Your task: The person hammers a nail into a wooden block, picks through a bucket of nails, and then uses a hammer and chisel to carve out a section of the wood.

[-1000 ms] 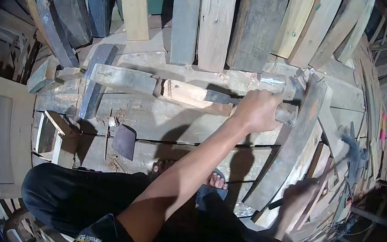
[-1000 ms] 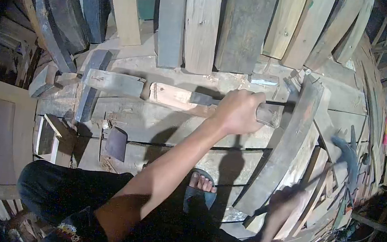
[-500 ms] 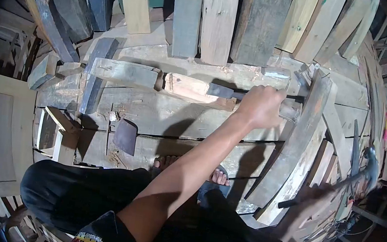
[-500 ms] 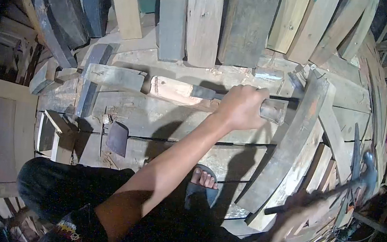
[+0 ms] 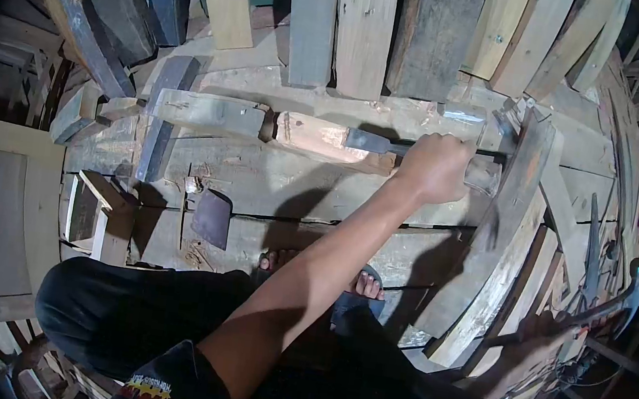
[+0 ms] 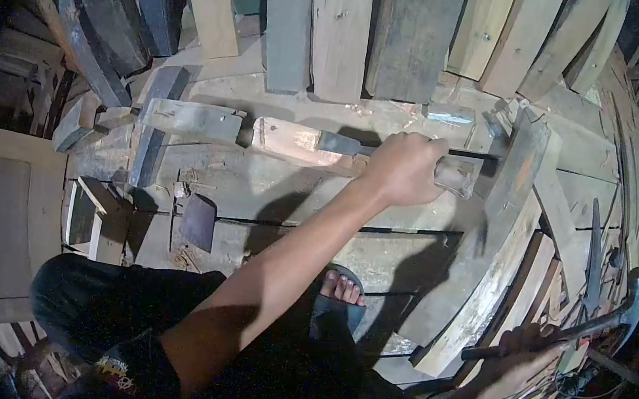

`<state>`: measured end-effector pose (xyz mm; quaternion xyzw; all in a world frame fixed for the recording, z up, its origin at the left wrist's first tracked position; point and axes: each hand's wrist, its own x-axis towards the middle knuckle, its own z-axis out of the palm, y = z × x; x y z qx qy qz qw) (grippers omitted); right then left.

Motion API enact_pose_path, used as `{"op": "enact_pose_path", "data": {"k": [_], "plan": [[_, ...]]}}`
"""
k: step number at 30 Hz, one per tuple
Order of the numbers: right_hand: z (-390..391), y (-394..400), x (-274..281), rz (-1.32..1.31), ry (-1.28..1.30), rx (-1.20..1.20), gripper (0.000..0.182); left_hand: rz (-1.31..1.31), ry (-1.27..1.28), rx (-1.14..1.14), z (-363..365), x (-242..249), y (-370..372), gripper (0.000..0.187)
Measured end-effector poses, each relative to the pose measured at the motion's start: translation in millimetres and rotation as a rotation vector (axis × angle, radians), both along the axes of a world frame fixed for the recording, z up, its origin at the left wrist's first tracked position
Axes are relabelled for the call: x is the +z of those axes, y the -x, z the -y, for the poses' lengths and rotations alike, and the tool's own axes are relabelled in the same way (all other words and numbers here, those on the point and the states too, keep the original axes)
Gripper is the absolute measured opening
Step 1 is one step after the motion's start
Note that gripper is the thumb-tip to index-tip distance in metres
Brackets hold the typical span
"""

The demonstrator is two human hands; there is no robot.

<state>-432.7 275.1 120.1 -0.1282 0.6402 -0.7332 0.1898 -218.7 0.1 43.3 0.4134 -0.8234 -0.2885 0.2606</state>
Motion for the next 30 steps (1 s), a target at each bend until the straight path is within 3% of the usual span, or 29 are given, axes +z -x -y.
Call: {"op": "enact_pose_path", "data": {"k": [1, 3, 5, 7, 11, 14, 15, 17, 19, 21, 23, 25, 27, 30], "plan": [[16, -25, 1, -0.064, -0.038, -0.083, 0.049, -0.009, -0.004, -0.009, 0, 1, -1, 0.036], [18, -38, -41, -0.003, -0.13, 0.035, 0.049, -0.024, -0.001, -0.025, 1, 4, -5, 0.036], [23, -57, -59, 0.094, -0.56, 0.249, 0.049, -0.035, 0.005, -0.005, 2, 10, -8, 0.035], [24, -69, -51, 0.131, -0.538, 0.503, 0.052, -0.046, -0.022, 0.006, 2, 17, -11, 0.034], [8, -33, -49, 0.051, -0.367, 0.372, 0.052, -0.202, -0.009, 0.023, 3, 33, -24, 0.032], [25, -49, -1, -0.061, -0.193, -0.016, 0.046, -0.269, 0.013, 0.013, 5, 34, -28, 0.033], [23, -46, 7, -0.035, -0.09, 0.042, 0.046, -0.264, 0.013, 0.019, 4, 31, -28, 0.033], [23, -39, -11, -0.026, 0.063, 0.069, 0.044, -0.261, 0.019, 0.029, 4, 29, -25, 0.034], [34, -60, -37, 0.05, -0.019, -0.045, 0.045, -0.228, 0.033, 0.024, 5, 28, -25, 0.034], [38, -81, -47, -0.263, -0.439, 0.298, 0.052, -0.224, 0.043, 0.015, 3, 30, -24, 0.034], [37, -70, -29, 0.051, -0.482, 0.627, 0.054, -0.197, -0.009, 0.015, 2, 30, -21, 0.035], [30, -61, -26, -0.069, -0.501, 0.455, 0.057, -0.187, 0.013, 0.046, 2, 33, -21, 0.036], [17, -30, -21, 0.038, -0.298, 0.391, 0.056, -0.248, 0.044, 0.027, 5, 31, -22, 0.034], [25, -15, 17, -0.06, -0.096, 0.054, 0.052, -0.337, 0.007, 0.036, 4, 34, -24, 0.038]]}}
